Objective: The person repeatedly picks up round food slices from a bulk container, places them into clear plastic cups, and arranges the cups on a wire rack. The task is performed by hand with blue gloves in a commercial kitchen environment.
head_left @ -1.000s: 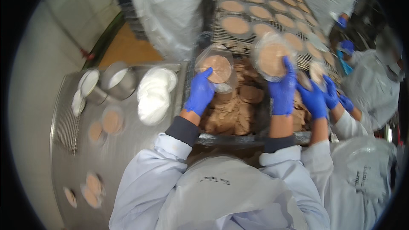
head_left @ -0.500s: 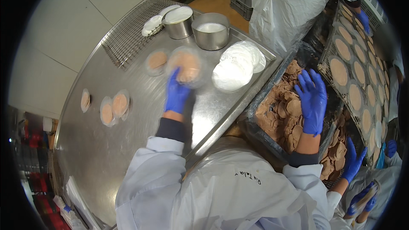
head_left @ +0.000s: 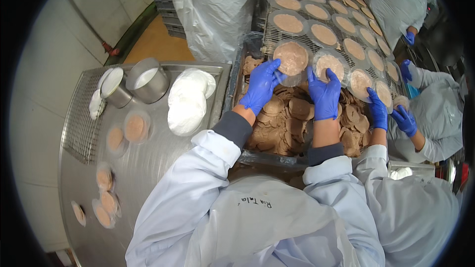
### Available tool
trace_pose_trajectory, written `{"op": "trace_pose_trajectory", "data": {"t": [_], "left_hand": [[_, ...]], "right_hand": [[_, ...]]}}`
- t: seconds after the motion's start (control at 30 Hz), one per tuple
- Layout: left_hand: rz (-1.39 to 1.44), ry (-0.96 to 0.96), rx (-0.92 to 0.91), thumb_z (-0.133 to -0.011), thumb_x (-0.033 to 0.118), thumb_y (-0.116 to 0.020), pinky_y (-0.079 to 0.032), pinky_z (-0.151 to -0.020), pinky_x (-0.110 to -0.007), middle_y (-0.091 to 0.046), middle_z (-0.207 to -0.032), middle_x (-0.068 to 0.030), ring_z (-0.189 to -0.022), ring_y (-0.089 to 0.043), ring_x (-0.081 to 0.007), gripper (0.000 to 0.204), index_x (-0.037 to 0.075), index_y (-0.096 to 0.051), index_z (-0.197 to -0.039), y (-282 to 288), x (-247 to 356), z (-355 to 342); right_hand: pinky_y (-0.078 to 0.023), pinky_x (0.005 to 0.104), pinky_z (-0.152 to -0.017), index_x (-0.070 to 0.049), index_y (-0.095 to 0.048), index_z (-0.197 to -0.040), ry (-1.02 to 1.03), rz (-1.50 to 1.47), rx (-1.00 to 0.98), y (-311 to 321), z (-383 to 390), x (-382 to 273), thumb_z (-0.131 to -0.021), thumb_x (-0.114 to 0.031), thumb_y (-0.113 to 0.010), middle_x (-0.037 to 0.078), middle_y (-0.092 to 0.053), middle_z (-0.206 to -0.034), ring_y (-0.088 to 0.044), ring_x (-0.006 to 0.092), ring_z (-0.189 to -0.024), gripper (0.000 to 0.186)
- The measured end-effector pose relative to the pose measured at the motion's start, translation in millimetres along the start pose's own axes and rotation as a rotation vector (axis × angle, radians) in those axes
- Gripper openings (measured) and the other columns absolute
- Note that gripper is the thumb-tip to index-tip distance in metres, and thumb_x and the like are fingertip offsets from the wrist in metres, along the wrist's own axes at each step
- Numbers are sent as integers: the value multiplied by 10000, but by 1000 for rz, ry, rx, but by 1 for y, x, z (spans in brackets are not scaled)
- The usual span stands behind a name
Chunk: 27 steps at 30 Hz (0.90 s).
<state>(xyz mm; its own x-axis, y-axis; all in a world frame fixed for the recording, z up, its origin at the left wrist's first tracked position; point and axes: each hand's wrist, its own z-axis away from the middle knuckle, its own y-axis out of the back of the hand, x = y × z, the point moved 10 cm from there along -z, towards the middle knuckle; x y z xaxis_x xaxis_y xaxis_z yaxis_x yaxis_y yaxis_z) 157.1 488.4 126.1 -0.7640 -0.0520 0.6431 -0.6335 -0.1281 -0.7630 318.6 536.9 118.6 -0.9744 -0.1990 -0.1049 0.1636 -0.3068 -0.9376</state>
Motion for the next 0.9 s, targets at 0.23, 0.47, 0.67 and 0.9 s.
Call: {"op": "trace_pose_trajectory", "data": {"t": [0.23, 0.47, 0.67, 0.9], "left_hand": [[-228, -105, -69, -807, 86, -595, -471, -710, -201, -584, -934, -56, -826, -568, -112, 265, -12, -537, -1046, -11, 30, 41], [-1247, -487, 411, -795, 125, -591, -464, -744, -282, -627, -873, -90, -798, -594, -173, 258, 26, -588, -1033, 174, 133, 126], [-2025, -553, 395, -821, 83, -498, -441, -781, -329, -616, -908, -123, -850, -584, -231, 144, 33, -606, -904, 189, 119, 171], [-455, -273, 257, -851, 133, -523, -459, -707, -261, -600, -884, -67, -788, -573, -154, 193, 17, -545, -1004, 118, 97, 79]], "right_hand": [[-351, 434, -976, 54, -259, -1264, -78, 287, -163, 45, 51, 34, -868, -131, -431, 209, -319, -1290, -377, 320, -1150, 470], [-395, 429, -940, 2, -371, -1227, -530, 338, -329, 18, 100, 151, -860, -200, -515, 160, -441, -1221, -457, 282, -1115, 443], [-461, 438, -861, -6, -407, -1196, -484, 513, -145, 74, 77, 152, -834, -88, -540, 144, -512, -1137, -534, 276, -1016, 395], [-374, 482, -941, -37, -331, -1268, -91, 376, -275, 12, 52, 26, -832, -264, -561, 169, -411, -1259, -408, 329, -1163, 543]]}}
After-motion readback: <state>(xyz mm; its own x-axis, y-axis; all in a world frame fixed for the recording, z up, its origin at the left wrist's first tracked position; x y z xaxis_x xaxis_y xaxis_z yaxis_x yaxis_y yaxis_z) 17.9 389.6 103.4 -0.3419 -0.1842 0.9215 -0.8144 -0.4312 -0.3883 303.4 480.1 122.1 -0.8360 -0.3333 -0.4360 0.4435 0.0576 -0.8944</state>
